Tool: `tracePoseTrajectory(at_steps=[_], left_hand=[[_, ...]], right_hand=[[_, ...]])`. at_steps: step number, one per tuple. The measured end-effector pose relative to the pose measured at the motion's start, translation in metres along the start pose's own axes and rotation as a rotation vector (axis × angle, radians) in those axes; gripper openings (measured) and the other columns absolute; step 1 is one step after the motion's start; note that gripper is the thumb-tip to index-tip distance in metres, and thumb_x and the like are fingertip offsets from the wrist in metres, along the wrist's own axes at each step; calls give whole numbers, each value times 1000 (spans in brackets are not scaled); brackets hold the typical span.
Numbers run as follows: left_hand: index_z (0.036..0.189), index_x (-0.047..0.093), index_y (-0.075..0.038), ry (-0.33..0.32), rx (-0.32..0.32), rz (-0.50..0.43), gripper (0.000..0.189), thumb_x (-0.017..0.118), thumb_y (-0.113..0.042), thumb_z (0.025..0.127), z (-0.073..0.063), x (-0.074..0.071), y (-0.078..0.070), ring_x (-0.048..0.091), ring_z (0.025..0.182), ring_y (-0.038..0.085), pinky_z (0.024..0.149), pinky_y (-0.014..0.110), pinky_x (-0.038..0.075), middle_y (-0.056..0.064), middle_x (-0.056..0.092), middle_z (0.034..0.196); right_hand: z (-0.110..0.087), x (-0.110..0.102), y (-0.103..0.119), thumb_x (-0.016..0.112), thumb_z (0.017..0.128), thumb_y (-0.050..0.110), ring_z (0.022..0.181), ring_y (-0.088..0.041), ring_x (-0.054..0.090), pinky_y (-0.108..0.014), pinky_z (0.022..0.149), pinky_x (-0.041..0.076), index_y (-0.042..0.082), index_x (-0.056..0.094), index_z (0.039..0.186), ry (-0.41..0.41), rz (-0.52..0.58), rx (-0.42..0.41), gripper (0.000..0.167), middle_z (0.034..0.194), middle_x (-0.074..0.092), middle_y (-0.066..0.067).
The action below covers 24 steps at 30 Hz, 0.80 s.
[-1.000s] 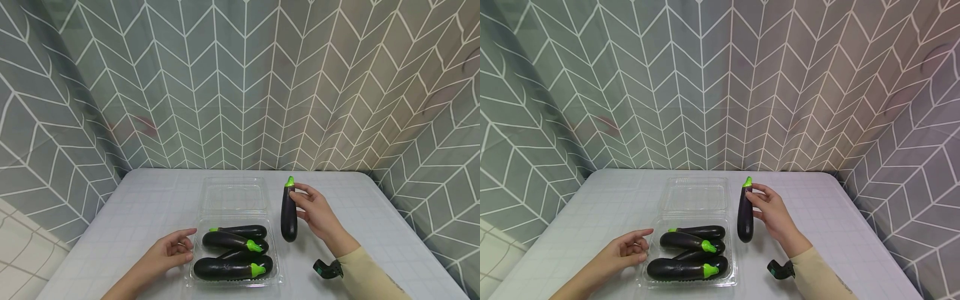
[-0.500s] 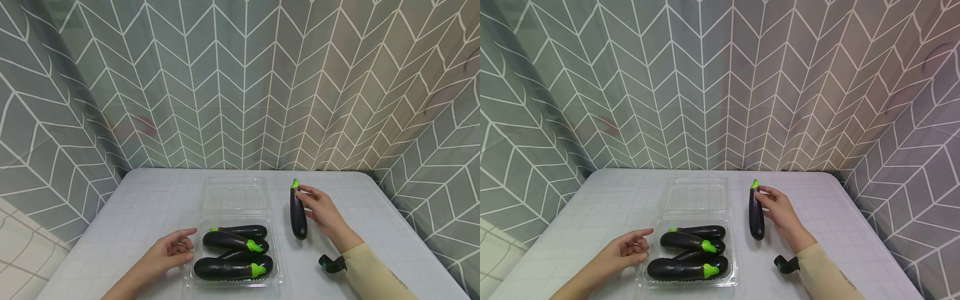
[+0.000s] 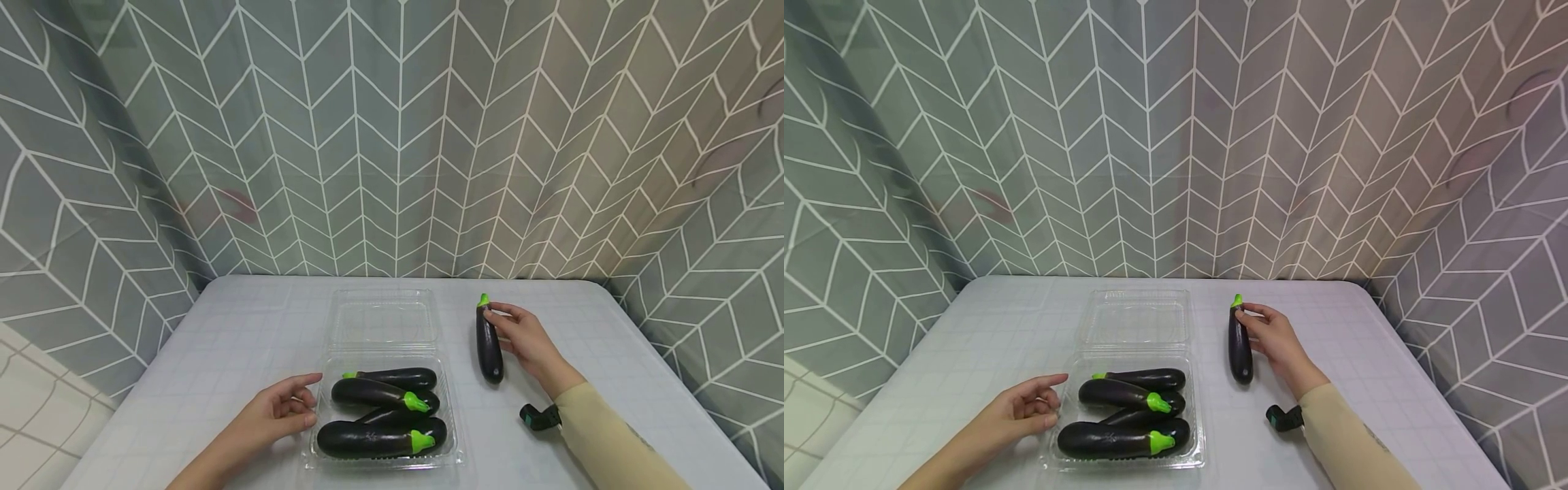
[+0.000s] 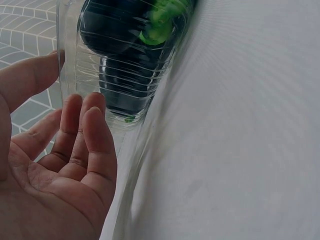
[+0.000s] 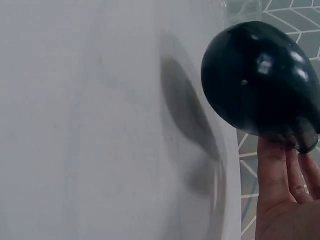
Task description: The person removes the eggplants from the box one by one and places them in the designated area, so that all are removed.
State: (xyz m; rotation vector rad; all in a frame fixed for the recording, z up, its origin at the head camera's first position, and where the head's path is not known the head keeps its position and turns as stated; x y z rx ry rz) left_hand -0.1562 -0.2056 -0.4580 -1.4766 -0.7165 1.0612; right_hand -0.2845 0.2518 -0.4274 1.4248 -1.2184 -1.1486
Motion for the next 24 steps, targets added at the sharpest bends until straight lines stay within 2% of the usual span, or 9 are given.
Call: tracePoseTrajectory(at_steps=[9,16,24], left_hand=[[144,42,6,3,15,-8,61,71,-7,91,1,0,1,64,91,18,72,27,54,20,56,107],[145,41,5,-2,-22,6,63,71,-9,91,1,0,0,64,91,19,72,28,55,19,56,108],[145,42,4,-8,-51,11,62,71,-10,92,2,1,-1,63,92,20,73,28,54,18,56,108]], right_hand=[[17,1,-5,68,95,33,92,-15,67,-30,77,55,0,42,146,-13,-71,19,65,126,58,-21],[26,2,-5,68,95,34,89,-14,64,-28,72,53,-3,46,142,-18,-145,28,64,124,60,-19],[35,2,-6,66,96,35,100,-16,62,-28,77,54,-5,46,143,6,-195,62,65,133,56,-23]])
Point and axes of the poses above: each hand's wrist, its own z-axis towards the middle knuckle, its own x-axis out of the palm, y = z × x, the point moved 1 cm from there along z, towards the middle knuckle
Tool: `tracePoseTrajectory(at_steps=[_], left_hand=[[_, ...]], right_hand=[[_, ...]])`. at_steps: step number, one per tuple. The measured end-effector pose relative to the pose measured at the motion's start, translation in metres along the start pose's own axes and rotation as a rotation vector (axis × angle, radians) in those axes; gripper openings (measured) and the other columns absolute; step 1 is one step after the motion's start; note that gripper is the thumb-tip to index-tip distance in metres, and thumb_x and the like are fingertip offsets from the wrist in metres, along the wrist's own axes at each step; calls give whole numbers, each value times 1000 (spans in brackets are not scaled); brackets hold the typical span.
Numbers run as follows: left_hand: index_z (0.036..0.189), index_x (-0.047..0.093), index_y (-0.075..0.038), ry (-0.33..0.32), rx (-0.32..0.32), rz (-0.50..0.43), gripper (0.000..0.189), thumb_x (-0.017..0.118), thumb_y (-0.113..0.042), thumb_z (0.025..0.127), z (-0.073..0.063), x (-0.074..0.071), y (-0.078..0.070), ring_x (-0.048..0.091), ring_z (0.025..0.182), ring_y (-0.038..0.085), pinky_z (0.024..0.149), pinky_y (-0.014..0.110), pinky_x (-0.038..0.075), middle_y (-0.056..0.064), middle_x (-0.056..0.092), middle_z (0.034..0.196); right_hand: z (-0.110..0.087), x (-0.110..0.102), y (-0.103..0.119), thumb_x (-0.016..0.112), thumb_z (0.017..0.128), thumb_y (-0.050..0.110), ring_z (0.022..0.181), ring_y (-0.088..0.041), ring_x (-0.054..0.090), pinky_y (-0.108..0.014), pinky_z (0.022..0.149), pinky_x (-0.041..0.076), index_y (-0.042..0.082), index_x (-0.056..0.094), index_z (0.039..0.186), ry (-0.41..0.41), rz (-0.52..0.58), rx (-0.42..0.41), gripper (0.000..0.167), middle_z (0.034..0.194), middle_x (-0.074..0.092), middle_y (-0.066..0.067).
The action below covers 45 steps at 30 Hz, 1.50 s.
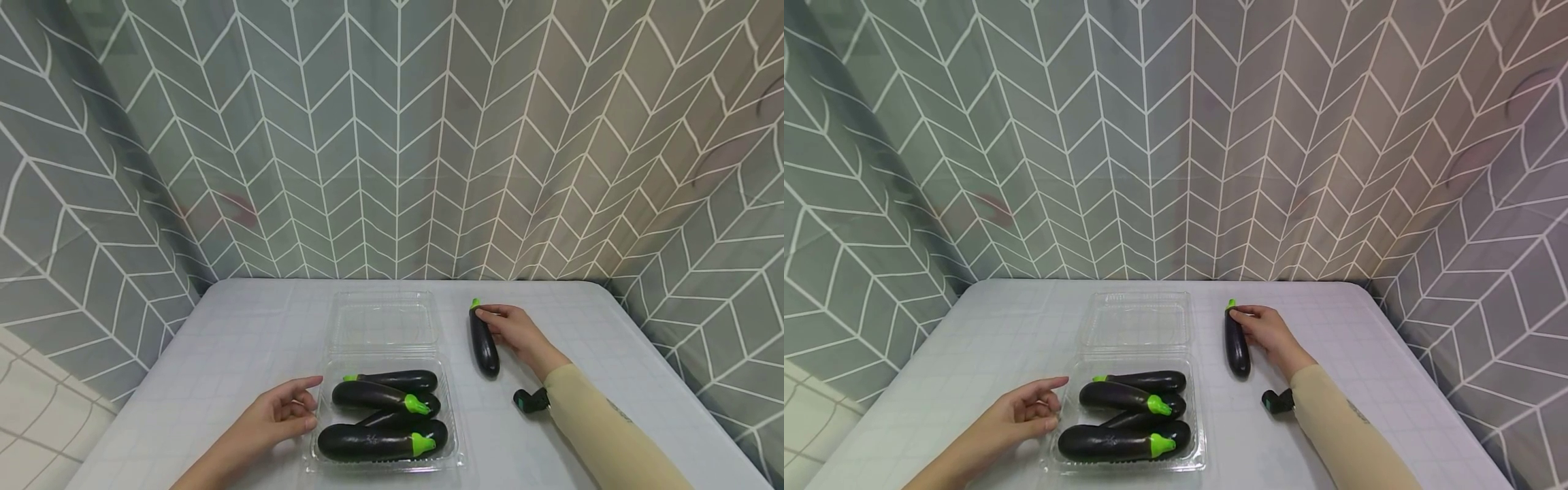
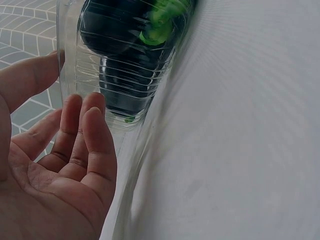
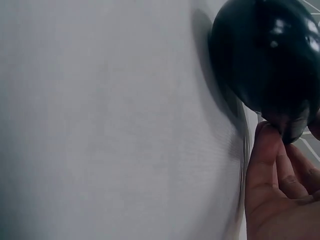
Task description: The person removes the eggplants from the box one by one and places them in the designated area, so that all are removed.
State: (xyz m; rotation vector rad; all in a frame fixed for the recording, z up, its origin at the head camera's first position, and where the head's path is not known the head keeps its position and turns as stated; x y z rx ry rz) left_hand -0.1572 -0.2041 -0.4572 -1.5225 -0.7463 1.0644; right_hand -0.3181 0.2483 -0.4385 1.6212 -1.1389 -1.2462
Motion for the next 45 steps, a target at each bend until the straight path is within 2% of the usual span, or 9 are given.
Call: tracePoseTrajectory(at_steps=[10,18,26,35,45], left_hand=[[145,41,5,3,-6,-18,63,71,-10,91,-1,1,-2,63,91,18,71,28,55,18,56,108],[145,41,6,8,13,-18,62,70,-9,92,-1,1,-1,63,91,18,73,27,54,19,56,108],[145,41,5,7,18,-13,62,70,-8,92,0,1,1,63,92,19,74,28,54,20,55,108],[144,42,6,8,59,-22,60,70,-6,92,-3,1,1,63,89,17,70,26,54,21,55,107],[143,43,6,5,68,-15,60,70,-6,92,-3,1,1,63,90,18,71,26,54,21,55,107]], right_hand=[[6,-1,-3,64,98,29,96,-14,64,-27,77,54,-13,45,139,37,-15,-24,62,128,58,-24],[10,-1,-5,65,97,27,90,-12,64,-26,75,54,-13,48,135,32,-20,-16,58,122,62,-21],[11,-1,-6,66,97,27,89,-13,64,-26,74,54,-15,52,132,28,-78,-38,56,117,64,-20],[14,0,-6,66,96,29,90,-15,64,-27,73,54,-9,55,132,6,-163,-23,53,118,65,-18],[17,0,-7,66,97,29,91,-17,64,-28,74,55,-8,57,131,-6,-187,-44,51,118,65,-18]])
Point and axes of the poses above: each hand's wrist, its own z-axis towards the middle knuckle, its own x-axis out of the palm, y = z × x, the point moved 1 cm from there along z, towards the middle knuckle
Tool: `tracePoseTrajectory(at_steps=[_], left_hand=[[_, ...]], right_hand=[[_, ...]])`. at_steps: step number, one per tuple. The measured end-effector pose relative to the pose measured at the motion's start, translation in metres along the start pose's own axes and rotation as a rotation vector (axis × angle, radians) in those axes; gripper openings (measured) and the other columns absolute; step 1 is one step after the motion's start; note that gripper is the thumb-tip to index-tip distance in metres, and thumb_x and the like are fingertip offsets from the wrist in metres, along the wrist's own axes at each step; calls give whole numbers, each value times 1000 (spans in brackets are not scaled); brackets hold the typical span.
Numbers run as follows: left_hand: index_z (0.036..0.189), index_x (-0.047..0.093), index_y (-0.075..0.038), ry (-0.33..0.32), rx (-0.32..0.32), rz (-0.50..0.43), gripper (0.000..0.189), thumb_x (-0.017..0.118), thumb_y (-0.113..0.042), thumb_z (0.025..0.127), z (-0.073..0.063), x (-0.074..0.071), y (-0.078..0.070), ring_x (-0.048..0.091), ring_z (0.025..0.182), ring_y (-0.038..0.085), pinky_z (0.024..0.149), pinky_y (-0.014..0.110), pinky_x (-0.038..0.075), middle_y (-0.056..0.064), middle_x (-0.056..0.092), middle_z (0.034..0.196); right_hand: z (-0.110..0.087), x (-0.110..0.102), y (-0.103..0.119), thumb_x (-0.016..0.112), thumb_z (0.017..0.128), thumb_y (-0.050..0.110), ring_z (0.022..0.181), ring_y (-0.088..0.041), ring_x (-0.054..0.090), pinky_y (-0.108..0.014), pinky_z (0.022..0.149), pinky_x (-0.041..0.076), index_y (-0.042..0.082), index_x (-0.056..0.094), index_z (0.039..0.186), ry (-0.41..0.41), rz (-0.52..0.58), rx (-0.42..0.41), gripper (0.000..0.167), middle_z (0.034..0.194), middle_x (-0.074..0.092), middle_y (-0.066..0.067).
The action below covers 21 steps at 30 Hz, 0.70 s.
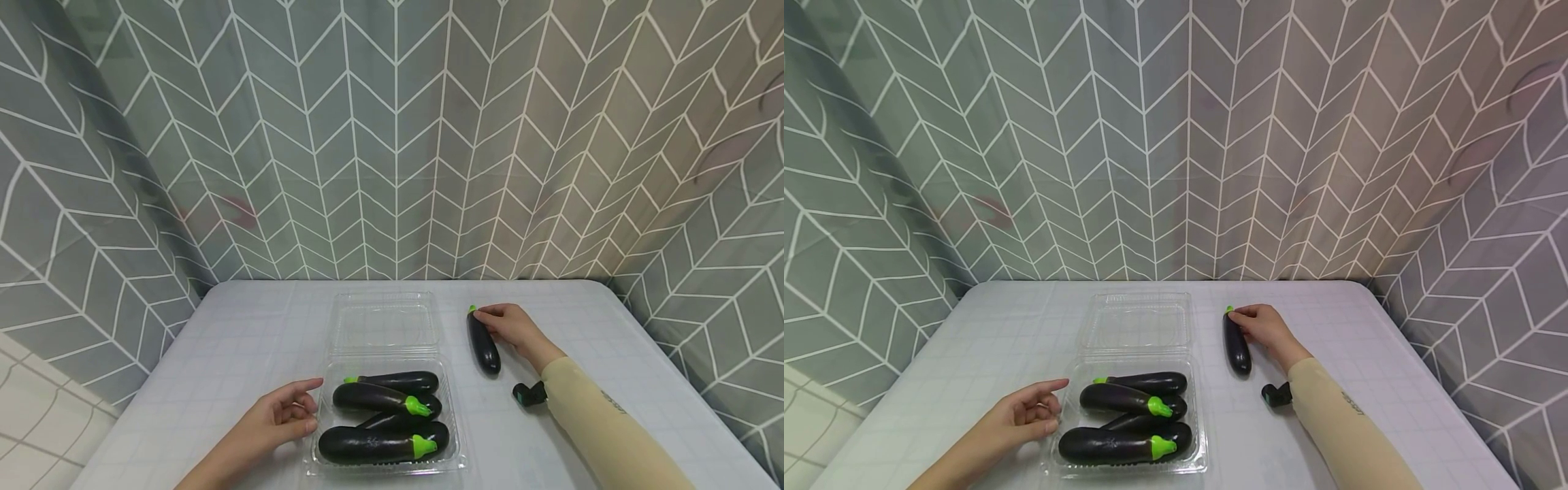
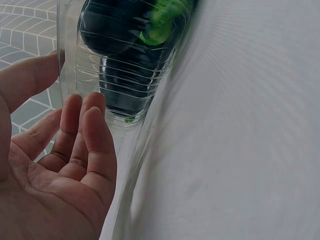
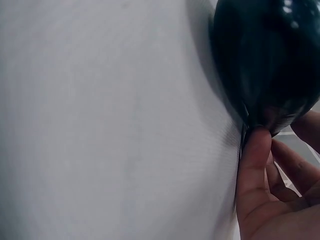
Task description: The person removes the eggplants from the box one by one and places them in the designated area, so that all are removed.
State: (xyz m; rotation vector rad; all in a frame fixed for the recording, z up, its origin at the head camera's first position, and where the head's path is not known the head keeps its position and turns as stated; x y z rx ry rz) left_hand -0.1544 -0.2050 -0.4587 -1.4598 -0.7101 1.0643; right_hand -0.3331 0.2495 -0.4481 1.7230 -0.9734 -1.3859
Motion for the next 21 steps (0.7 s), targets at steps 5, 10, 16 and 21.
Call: tracePoseTrajectory(at_steps=[5,10,16,21], left_hand=[[143,43,6,0,1,-1,59,70,-6,92,0,0,0,63,90,18,71,26,54,21,55,107],[144,43,5,-5,-19,-5,60,70,-6,92,1,0,0,63,90,18,71,26,53,20,55,107],[144,42,5,-9,-43,-4,61,71,-7,91,2,0,-1,63,90,18,71,27,54,20,55,107],[144,42,5,-10,-48,4,61,71,-8,91,2,1,-1,63,89,18,71,27,54,20,55,107]], right_hand=[[-1,0,0,66,97,29,91,-16,64,-28,75,55,-9,56,131,1,5,-7,52,117,65,-18],[-2,1,1,65,97,29,92,-16,63,-27,75,55,-8,56,132,1,7,-5,52,118,65,-19],[-3,0,2,64,97,31,94,-19,62,-28,75,54,-5,56,134,-5,-6,17,52,120,63,-18],[-3,-1,2,63,98,31,92,-19,62,-28,73,53,-5,55,135,-9,-6,21,52,118,64,-18]])
Point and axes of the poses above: each hand's wrist, its own z-axis towards the middle knuckle, its own x-axis out of the palm, y = z × x, the point moved 1 cm from there along z, towards the middle knuckle
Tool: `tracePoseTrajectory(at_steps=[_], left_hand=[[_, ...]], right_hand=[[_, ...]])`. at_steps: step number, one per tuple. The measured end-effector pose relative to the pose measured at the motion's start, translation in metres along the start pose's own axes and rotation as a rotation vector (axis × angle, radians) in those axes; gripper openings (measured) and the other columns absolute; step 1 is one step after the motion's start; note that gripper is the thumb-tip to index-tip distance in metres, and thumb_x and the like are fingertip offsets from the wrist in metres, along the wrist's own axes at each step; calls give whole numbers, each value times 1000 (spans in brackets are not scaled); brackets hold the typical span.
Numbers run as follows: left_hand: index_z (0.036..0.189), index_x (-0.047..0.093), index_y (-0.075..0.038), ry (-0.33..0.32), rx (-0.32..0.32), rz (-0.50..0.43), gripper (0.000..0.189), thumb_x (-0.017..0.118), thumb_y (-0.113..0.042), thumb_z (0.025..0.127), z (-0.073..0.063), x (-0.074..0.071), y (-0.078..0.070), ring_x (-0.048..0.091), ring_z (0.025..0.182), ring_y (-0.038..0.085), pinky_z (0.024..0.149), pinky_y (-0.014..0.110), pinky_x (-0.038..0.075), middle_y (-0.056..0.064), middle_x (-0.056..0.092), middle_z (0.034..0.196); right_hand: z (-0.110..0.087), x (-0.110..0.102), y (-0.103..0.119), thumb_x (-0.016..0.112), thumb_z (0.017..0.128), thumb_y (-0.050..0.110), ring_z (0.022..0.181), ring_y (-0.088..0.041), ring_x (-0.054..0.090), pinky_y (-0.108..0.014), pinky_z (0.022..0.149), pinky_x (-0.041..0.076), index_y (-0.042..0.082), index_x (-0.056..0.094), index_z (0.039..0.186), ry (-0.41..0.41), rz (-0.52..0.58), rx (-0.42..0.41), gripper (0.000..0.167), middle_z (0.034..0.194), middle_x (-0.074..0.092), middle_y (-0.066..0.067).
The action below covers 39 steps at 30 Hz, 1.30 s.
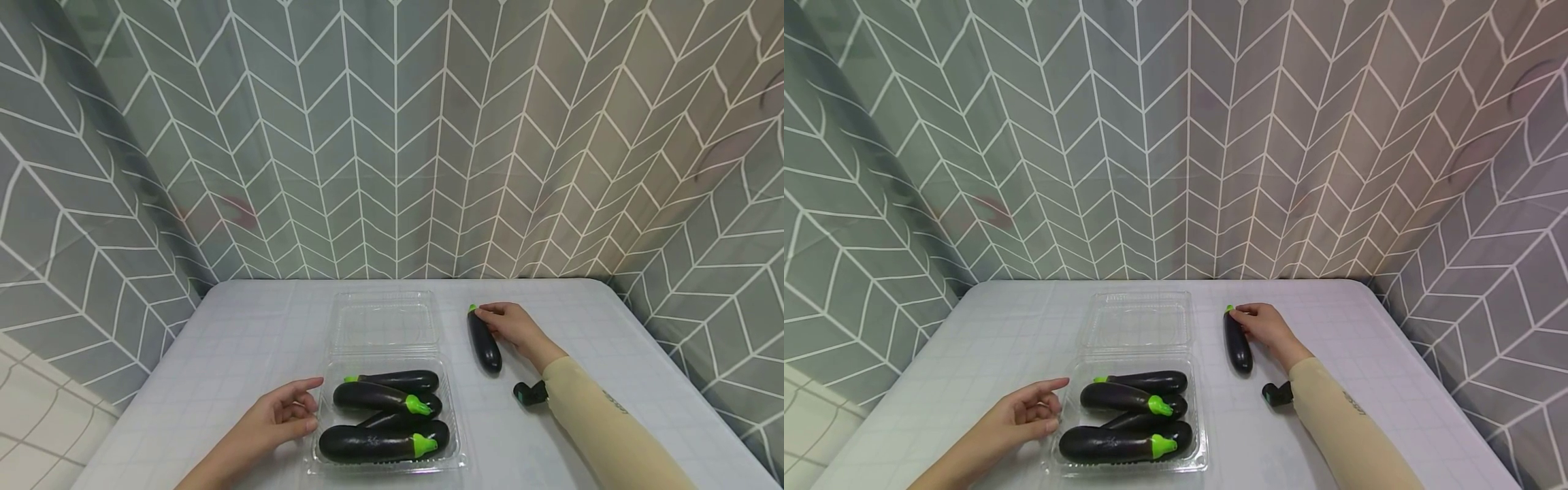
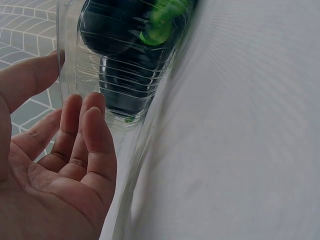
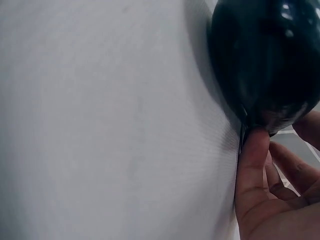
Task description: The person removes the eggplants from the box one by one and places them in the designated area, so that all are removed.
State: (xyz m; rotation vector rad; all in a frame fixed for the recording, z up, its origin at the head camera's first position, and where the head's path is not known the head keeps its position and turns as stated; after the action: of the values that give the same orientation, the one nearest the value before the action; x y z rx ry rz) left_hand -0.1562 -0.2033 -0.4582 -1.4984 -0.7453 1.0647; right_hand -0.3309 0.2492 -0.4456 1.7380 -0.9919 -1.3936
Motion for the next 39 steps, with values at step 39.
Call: tracePoseTrajectory(at_steps=[39], left_hand=[[146,40,4,25,16,-29,61,68,-7,93,-1,-1,0,63,96,20,78,29,54,19,55,110]], right_hand=[[-29,-13,26,61,98,43,113,-28,57,-41,93,50,1,54,138,-76,-63,-180,58,126,60,-17]])
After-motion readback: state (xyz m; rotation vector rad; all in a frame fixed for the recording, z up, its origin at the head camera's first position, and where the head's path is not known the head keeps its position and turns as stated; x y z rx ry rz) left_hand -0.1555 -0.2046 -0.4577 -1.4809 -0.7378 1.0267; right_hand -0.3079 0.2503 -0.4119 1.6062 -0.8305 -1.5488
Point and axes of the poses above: each hand's wrist, its own z-axis towards the middle knuckle, its own x-axis out of the palm, y = z × x, the point moved 1 cm from there along z, towards the middle knuckle
